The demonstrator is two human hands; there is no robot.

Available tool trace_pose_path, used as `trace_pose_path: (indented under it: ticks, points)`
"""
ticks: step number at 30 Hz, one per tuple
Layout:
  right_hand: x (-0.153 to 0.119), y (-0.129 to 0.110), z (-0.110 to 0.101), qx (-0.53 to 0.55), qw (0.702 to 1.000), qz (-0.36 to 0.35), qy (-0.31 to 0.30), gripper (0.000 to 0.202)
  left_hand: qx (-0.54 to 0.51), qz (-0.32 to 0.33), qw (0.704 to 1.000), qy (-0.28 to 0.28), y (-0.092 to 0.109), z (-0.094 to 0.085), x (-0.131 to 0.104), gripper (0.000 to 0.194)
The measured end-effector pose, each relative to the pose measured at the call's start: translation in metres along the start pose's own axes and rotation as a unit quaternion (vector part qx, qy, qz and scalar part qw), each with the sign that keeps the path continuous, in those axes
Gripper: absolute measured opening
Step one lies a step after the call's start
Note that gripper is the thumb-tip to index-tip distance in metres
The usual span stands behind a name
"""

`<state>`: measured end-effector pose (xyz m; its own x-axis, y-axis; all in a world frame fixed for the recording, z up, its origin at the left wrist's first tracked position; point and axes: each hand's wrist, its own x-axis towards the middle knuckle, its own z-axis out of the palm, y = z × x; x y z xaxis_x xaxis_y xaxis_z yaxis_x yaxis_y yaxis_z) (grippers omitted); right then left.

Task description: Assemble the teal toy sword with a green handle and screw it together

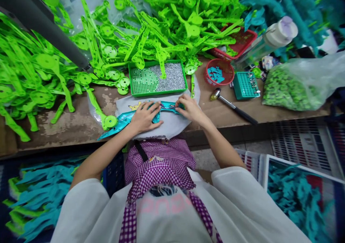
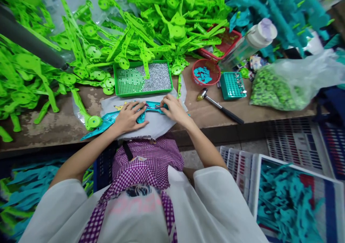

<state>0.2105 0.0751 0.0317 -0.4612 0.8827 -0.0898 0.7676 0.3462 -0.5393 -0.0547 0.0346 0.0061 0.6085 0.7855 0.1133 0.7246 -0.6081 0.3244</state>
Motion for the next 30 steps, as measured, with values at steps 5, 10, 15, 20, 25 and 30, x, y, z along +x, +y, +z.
trace_pose_path:
  ticks: [5, 10, 15, 20, 25, 30]
  points:
    - [0.011, 0.003, -0.015, 0.006, 0.995, -0.041, -0.09, 0.008, 0.027, 0.01, 1.0, 0.008, 0.0, 0.001, 0.0, 0.063]
    - [0.001, 0.008, -0.009, 0.061, 0.996, -0.054, -0.031, 0.017, 0.052, 0.018, 0.998, 0.012, 0.001, 0.0, 0.001, 0.062]
    - [0.001, 0.004, -0.007, 0.054, 0.995, -0.057, -0.054, 0.014, 0.049, 0.014, 0.999, 0.016, 0.0, -0.001, 0.001, 0.06]
    - [0.013, 0.001, -0.013, 0.008, 0.992, -0.072, -0.106, 0.011, 0.052, 0.021, 0.998, 0.023, 0.0, 0.0, 0.001, 0.059]
    - [0.009, -0.001, -0.013, -0.083, 0.989, -0.093, -0.079, 0.015, 0.047, 0.014, 0.999, 0.02, 0.0, 0.001, 0.001, 0.059]
    - [-0.002, 0.007, -0.012, -0.058, 0.992, -0.099, -0.06, 0.02, 0.048, 0.01, 0.999, 0.012, 0.0, 0.001, 0.002, 0.061]
